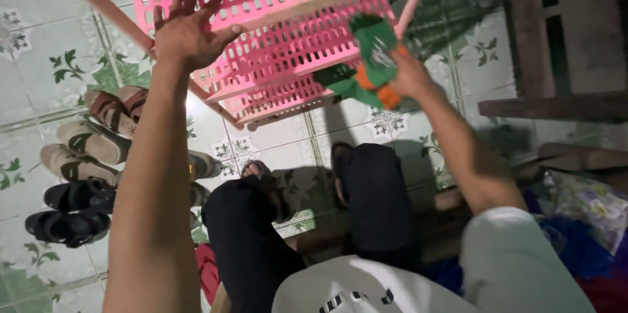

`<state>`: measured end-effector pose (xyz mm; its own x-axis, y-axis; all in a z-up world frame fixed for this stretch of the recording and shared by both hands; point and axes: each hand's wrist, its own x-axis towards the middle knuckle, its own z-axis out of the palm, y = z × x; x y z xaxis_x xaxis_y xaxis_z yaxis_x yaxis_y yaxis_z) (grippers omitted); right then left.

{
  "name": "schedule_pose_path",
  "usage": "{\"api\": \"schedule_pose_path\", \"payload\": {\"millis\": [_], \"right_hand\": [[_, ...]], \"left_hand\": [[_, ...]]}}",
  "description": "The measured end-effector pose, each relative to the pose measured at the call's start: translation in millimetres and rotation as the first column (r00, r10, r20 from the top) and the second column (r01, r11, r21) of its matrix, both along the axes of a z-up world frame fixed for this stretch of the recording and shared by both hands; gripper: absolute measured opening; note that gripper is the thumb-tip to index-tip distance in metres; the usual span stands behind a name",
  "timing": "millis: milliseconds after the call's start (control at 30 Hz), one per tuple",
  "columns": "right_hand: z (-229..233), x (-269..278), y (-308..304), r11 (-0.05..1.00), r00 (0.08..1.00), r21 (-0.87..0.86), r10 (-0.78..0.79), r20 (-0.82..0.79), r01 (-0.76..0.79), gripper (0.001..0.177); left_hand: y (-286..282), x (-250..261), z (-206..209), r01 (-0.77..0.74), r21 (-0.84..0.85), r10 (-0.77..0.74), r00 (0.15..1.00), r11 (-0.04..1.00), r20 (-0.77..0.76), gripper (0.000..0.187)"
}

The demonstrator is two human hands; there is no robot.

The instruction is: The person wipes the shelves of a pink plastic shoe rack with a cloth. Then the person picks up a pair of blue sneakers and wipes them with the cloth, placing one shoe on the rack and continuing to clean the other.

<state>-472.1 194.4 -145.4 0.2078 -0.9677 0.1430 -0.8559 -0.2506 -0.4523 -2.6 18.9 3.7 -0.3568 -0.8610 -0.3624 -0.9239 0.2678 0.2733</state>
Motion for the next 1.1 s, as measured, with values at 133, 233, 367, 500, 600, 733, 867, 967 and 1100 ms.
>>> {"api": "schedule_pose_path", "payload": {"millis": [133, 233, 367, 500, 600, 733, 867, 967, 1100], "right_hand": [[10.3, -53.5, 21.0, 0.892, 0.892, 0.230, -0.427, 0.145, 0.390, 0.037], [-41.9, -134.9, 15.9, 0.801, 0.447, 0.340, -0.569, 0.691, 0.493, 0.041], [34.1, -105.7, -43.1, 0.955, 0.093, 0.123, -0.153, 0.984, 0.270, 0.084], [-42.4, -118.2, -91.9, 0.973, 0.799, -0.028, -0.171, 0.576, 0.229, 0.098], [-90.2, -99.2, -88.4, 0.916, 0.810, 0.022, -0.366, 0.458, 0.401, 0.097], [-139.5, -66.4, -47.7, 0.818, 0.751, 0.258, -0.574, 0.327, 0.513, 0.084], [-106.3, -18.1, -27.8, 0.747, 0.648, 0.341, -0.665, 0.372, 0.571, 0.074], [-163.8, -26.6, -9.4, 0.742, 0.672, 0.176, -0.664, 0.328, 0.647, 0.083], [-151.9, 13.0, 55.4, 0.866, 0.850, 0.321, -0.468, 0.244, 0.384, 0.080]], "left_hand": [[2.5, 2.7, 4.2, -0.011, 0.013, 0.010, 0.999, 1.000, 0.043, 0.100], [6.9, 1.7, 4.1, -0.013, 0.020, 0.012, 0.999, 1.000, 0.037, 0.099], [10.0, 1.6, 8.6, 0.015, -0.002, -0.015, 0.999, 1.000, 0.039, 0.098], [7.8, -3.4, 7.3, 0.035, 0.024, -0.037, 0.994, 0.999, 0.100, 0.094], [2.3, -2.3, 7.6, 0.014, 0.013, -0.015, 0.998, 1.000, 0.063, 0.096], [-0.8, -1.0, 9.9, -0.002, 0.031, 0.000, 0.998, 1.000, 0.061, 0.095], [0.0, 1.0, 8.0, -0.003, 0.027, 0.002, 0.999, 1.000, 0.051, 0.094], [-7.9, -2.6, 2.1, 0.011, -0.012, -0.011, 1.000, 1.000, 0.011, 0.094], [-5.6, 3.4, 2.1, -0.023, -0.035, 0.021, 0.998, 0.999, -0.062, 0.091]]}}
